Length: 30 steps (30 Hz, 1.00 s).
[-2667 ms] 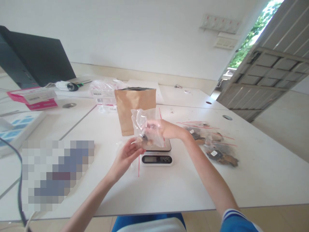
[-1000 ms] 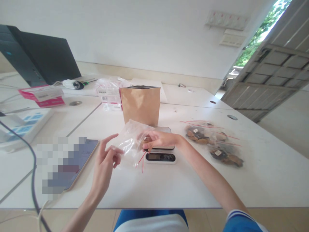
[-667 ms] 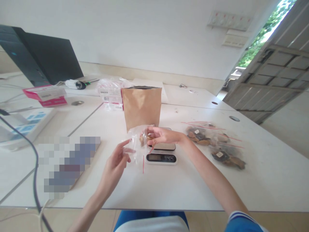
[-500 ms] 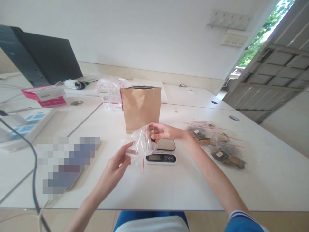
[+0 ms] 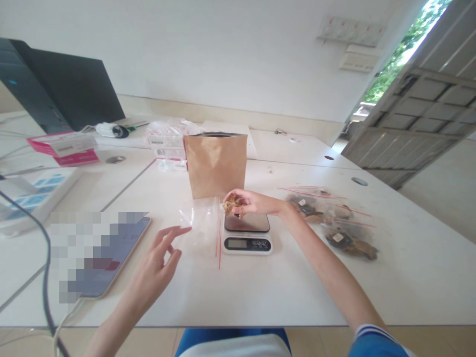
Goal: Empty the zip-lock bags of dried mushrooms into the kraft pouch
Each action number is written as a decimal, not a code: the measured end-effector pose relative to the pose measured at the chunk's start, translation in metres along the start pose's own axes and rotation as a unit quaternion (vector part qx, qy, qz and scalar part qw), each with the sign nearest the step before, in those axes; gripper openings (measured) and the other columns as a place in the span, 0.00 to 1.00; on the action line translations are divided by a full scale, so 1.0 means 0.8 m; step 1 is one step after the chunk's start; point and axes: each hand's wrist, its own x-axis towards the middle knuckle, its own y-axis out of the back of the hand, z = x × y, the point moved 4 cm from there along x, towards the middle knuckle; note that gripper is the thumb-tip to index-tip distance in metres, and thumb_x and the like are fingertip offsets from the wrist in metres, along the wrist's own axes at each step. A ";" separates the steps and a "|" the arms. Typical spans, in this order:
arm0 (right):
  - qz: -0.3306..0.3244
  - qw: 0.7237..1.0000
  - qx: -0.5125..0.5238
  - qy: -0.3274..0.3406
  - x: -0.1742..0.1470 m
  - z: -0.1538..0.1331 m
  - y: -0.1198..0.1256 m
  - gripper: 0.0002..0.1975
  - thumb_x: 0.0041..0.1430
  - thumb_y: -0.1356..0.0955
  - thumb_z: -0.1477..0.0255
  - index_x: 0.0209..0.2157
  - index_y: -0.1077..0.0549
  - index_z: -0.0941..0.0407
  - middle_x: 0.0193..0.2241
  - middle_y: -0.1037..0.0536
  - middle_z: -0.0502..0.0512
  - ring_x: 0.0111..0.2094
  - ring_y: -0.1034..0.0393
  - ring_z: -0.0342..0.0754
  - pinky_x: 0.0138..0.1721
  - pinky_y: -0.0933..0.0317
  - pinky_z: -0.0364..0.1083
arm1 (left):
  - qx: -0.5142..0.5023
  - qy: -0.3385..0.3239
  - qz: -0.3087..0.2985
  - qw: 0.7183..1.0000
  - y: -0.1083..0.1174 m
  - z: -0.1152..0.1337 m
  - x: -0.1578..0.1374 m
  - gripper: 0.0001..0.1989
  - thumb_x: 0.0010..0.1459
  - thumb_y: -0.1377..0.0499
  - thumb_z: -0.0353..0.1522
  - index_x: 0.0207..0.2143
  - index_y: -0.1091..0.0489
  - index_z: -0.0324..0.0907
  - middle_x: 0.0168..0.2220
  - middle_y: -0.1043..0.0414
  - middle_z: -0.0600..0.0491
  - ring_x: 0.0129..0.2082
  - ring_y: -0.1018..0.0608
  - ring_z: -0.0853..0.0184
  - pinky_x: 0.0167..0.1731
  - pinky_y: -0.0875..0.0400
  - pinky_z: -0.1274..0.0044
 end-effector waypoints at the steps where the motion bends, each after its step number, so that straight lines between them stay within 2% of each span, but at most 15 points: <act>1: 0.008 1.000 -0.014 0.002 -0.003 -0.004 0.004 0.19 0.53 0.29 0.65 0.44 0.35 0.56 0.35 0.30 0.50 0.35 0.35 0.41 0.37 0.35 0.42 | 0.034 -0.012 0.014 0.999 0.001 0.001 0.001 0.19 0.59 0.53 0.39 0.48 0.29 0.48 0.52 0.34 0.47 0.34 0.25 0.65 0.36 0.28 0.69; 4: 0.035 0.998 -0.041 0.024 -0.014 -0.018 0.015 0.17 0.56 0.30 0.66 0.45 0.35 0.55 0.36 0.31 0.51 0.36 0.34 0.41 0.38 0.35 0.44 | 0.128 -0.046 0.106 0.985 0.009 0.012 0.003 0.18 0.59 0.52 0.41 0.45 0.29 0.45 0.55 0.38 0.43 0.48 0.28 0.54 0.48 0.34 0.58; 6: 0.065 0.996 -0.049 0.047 -0.021 -0.028 0.022 0.16 0.57 0.31 0.65 0.45 0.35 0.55 0.38 0.31 0.52 0.36 0.34 0.42 0.38 0.35 0.44 | 0.145 -0.069 0.170 0.972 0.014 0.024 0.008 0.18 0.60 0.51 0.41 0.47 0.31 0.42 0.56 0.39 0.40 0.54 0.32 0.51 0.51 0.38 0.56; 7: 0.091 0.993 -0.051 0.063 -0.024 -0.032 0.027 0.16 0.57 0.31 0.65 0.45 0.35 0.54 0.39 0.31 0.52 0.36 0.34 0.42 0.38 0.35 0.44 | 0.142 -0.084 0.182 0.969 0.014 0.029 0.011 0.19 0.61 0.51 0.41 0.49 0.33 0.41 0.56 0.39 0.40 0.55 0.33 0.51 0.52 0.38 0.57; 9: 0.164 0.980 -0.047 0.105 -0.028 -0.041 0.038 0.16 0.56 0.31 0.64 0.45 0.35 0.53 0.41 0.32 0.53 0.37 0.33 0.42 0.39 0.35 0.44 | 0.138 -0.124 0.157 0.970 0.002 0.035 0.020 0.21 0.62 0.52 0.40 0.54 0.37 0.40 0.59 0.41 0.40 0.59 0.36 0.53 0.54 0.39 0.59; 12: 0.279 0.942 -0.033 0.182 -0.032 -0.054 0.056 0.18 0.56 0.32 0.60 0.46 0.38 0.49 0.44 0.32 0.52 0.38 0.33 0.43 0.41 0.35 0.45 | 0.183 -0.192 0.018 0.964 -0.039 0.027 0.028 0.26 0.64 0.55 0.42 0.61 0.43 0.41 0.62 0.42 0.43 0.63 0.41 0.54 0.57 0.41 0.61; 13: 0.309 0.928 -0.036 0.205 -0.031 -0.060 0.062 0.19 0.56 0.32 0.59 0.46 0.39 0.48 0.44 0.32 0.52 0.39 0.33 0.43 0.42 0.35 0.45 | 0.204 -0.219 -0.043 0.953 -0.057 0.021 0.027 0.26 0.64 0.56 0.42 0.62 0.43 0.43 0.62 0.40 0.45 0.62 0.39 0.55 0.57 0.41 0.62; 14: 0.337 0.913 -0.047 0.224 -0.029 -0.067 0.068 0.20 0.56 0.33 0.57 0.47 0.40 0.47 0.45 0.33 0.52 0.40 0.33 0.44 0.42 0.35 0.46 | 0.224 -0.239 -0.077 0.942 -0.071 0.015 0.025 0.25 0.65 0.57 0.41 0.61 0.42 0.43 0.62 0.40 0.46 0.62 0.39 0.54 0.57 0.40 0.62; 17: 0.396 0.876 -0.117 0.248 -0.014 -0.092 0.087 0.23 0.58 0.35 0.54 0.51 0.43 0.46 0.49 0.34 0.55 0.45 0.35 0.47 0.45 0.35 0.49 | 0.271 -0.244 -0.058 0.929 -0.093 0.000 0.019 0.26 0.66 0.59 0.39 0.63 0.44 0.42 0.64 0.44 0.46 0.64 0.42 0.52 0.57 0.43 0.60; 19: 0.407 0.861 -0.173 0.250 0.005 -0.110 0.099 0.23 0.60 0.37 0.55 0.53 0.45 0.45 0.52 0.36 0.56 0.48 0.37 0.49 0.46 0.36 0.50 | 0.285 -0.245 -0.040 0.926 -0.096 -0.003 0.015 0.26 0.66 0.59 0.39 0.64 0.46 0.41 0.64 0.46 0.46 0.64 0.43 0.53 0.58 0.44 0.61; 23: 0.385 0.835 -0.288 0.266 0.050 -0.139 0.112 0.19 0.63 0.38 0.61 0.53 0.44 0.47 0.53 0.37 0.56 0.52 0.40 0.49 0.51 0.39 0.51 | 0.292 -0.250 -0.030 0.923 -0.093 -0.002 0.013 0.27 0.66 0.59 0.40 0.64 0.47 0.41 0.65 0.47 0.48 0.64 0.43 0.54 0.59 0.45 0.63; 27: 0.341 0.819 -0.384 0.256 0.084 -0.140 0.109 0.13 0.63 0.37 0.69 0.49 0.39 0.51 0.50 0.35 0.58 0.52 0.41 0.49 0.57 0.44 0.53 | 0.277 -0.248 -0.023 0.928 -0.091 -0.003 0.015 0.26 0.66 0.58 0.41 0.63 0.45 0.42 0.64 0.45 0.48 0.64 0.42 0.57 0.59 0.44 0.64; 30: 0.339 0.807 -0.407 0.261 0.091 -0.135 0.106 0.12 0.63 0.39 0.74 0.48 0.39 0.53 0.48 0.34 0.58 0.51 0.40 0.50 0.57 0.45 0.53 | 0.264 -0.238 -0.025 0.934 -0.089 -0.003 0.016 0.26 0.66 0.57 0.41 0.63 0.44 0.42 0.63 0.43 0.48 0.63 0.41 0.58 0.59 0.43 0.65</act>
